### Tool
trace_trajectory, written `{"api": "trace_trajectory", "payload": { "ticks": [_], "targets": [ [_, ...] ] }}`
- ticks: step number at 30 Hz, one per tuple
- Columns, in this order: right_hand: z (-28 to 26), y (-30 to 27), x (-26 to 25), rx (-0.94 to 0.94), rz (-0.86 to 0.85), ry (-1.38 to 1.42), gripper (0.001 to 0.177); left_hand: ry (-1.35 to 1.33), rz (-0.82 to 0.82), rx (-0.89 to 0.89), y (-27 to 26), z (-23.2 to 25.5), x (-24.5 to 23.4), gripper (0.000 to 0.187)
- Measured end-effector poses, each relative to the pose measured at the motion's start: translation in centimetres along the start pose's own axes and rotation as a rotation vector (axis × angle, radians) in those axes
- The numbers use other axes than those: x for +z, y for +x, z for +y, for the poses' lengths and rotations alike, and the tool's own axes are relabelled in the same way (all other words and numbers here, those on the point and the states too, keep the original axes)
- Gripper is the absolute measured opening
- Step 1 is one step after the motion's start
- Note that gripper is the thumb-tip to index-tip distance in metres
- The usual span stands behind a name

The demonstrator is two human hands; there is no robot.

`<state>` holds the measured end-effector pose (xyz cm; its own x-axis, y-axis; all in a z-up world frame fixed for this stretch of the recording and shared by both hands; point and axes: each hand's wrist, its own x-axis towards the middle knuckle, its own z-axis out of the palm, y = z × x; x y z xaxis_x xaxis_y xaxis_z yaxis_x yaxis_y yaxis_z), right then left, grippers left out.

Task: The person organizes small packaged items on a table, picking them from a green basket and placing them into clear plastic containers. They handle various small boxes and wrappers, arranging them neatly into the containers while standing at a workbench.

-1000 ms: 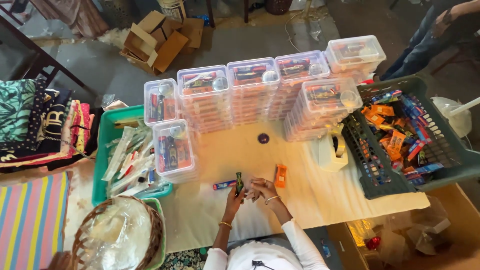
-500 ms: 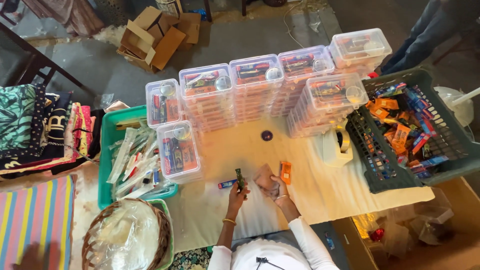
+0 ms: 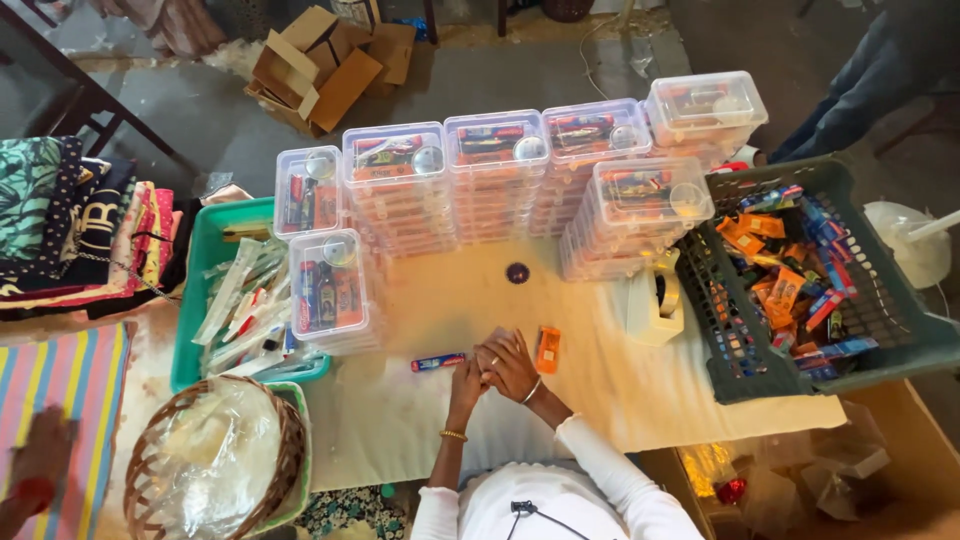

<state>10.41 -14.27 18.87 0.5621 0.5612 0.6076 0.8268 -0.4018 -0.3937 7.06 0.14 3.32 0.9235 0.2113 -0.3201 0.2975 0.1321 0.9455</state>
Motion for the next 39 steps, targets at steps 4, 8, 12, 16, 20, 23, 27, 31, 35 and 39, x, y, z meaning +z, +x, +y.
{"api": "trace_trajectory", "payload": {
  "ticks": [4,8,12,16,20,23,27,31,35,39],
  "targets": [
    [3.4,-3.1,1.4,-0.015,-0.063,-0.031,0.047,0.114,-0.090,-0.016,-1.1,1.5,0.7,0.050],
    [4.6,-4.7,1.6,0.007,0.003,0.015,0.035,0.416,-0.135,0.134,-2.7,4.7,1.5,0.056],
    [5.1,-4.6,0.9,0.113,-0.073,0.009,0.029,0.565,-0.078,0.363,-4.9,9.0,2.8,0.045],
    [5.8,-4.6,1.0,0.254,-0.227,0.030,0.030,0.719,-0.071,0.524,-5.0,10.2,2.9,0.041],
    [8.6,-7.1,3.5,0.290,-0.264,0.004,0.035,0.814,-0.075,0.635,-4.2,10.1,2.7,0.040],
    [7.6,-5.6,1.8,0.302,-0.286,0.059,0.029,0.830,-0.033,0.681,-3.6,10.6,2.7,0.037],
    [4.7,-2.3,-2.2,0.232,0.020,-0.093,0.031,0.402,-0.225,0.077,-2.1,9.9,2.1,0.048],
    [5.0,-3.0,-1.5,0.378,-0.072,-0.139,0.031,0.408,-0.321,0.232,-0.9,6.2,1.8,0.040],
    [6.3,-4.9,0.6,0.597,-0.224,-0.127,0.038,0.504,-0.217,0.524,-1.4,7.3,1.8,0.033],
    [5.7,-4.6,0.3,0.528,-0.145,-0.114,0.042,0.388,-0.225,0.311,-1.2,7.0,1.6,0.021]
  ]
}}
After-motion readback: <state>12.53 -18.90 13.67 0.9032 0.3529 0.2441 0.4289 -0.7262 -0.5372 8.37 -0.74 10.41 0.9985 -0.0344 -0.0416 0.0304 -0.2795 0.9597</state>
